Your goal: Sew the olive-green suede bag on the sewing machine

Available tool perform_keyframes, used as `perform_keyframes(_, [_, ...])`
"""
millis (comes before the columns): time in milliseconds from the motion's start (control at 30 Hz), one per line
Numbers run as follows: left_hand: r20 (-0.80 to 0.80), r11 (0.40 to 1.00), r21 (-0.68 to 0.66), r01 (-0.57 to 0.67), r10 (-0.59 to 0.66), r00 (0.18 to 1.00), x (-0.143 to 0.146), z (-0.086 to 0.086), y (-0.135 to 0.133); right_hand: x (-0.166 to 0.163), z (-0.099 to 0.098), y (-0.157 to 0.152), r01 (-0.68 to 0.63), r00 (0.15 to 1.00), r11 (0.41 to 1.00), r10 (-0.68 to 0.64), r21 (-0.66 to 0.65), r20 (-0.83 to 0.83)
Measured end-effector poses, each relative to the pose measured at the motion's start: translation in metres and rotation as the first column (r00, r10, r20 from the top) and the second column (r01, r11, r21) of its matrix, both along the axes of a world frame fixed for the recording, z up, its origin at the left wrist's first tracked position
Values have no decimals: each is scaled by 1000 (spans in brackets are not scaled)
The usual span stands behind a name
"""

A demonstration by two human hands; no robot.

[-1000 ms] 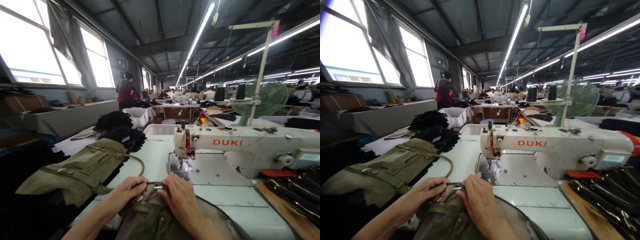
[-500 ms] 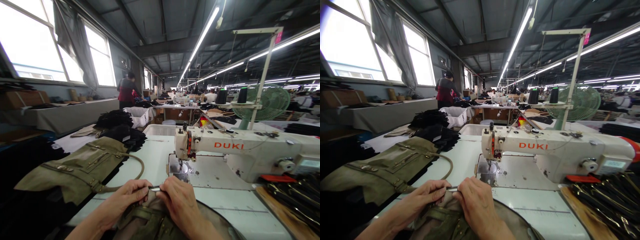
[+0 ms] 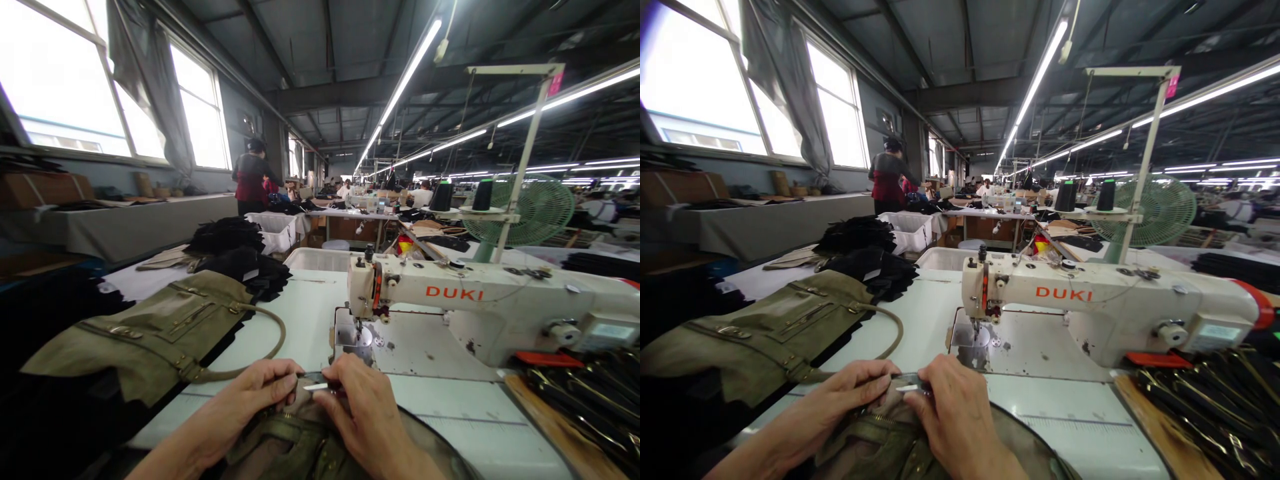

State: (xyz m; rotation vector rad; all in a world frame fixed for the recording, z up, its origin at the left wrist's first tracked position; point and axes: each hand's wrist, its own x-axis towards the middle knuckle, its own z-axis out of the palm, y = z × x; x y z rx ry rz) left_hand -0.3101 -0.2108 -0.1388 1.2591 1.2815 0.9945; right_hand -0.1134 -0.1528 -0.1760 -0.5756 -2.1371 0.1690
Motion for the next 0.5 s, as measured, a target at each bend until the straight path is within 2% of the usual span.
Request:
perform_keyframes(100, [-45, 1000, 9, 16, -15, 999, 1, 1, 0, -2, 4, -2, -7, 1000, 1000, 7, 3, 3])
perform_keyframes(200, [-83, 998, 16, 63, -62, 995, -1, 0, -1, -3, 8, -4, -10, 1000, 998, 11, -65, 18])
perform_keyframes(267, [-92, 994, 13, 104, -102, 991, -2, -3, -2, -2, 10, -6, -43, 999, 985, 42, -166, -12])
perform_keyframes(333, [-81, 993, -4, 114, -114, 990, -4, -5, -3, 2, 13, -6, -107, 988, 943, 66, -315, -139])
perform_keyframes(400, [-100, 995, -23, 102, -103, 990, -5, -7, -4, 12, 14, -3, -132, 962, 891, 9, -434, -273])
perform_keyframes(433, [-143, 995, -19, 94, -95, 985, -6, -7, -3, 19, 14, 1, -109, 957, 880, -33, -463, -288])
perform_keyframes(500, [-300, 994, 36, 102, -87, 950, -8, -8, 1, 40, 12, 14, 43, 978, 883, -132, -467, -160])
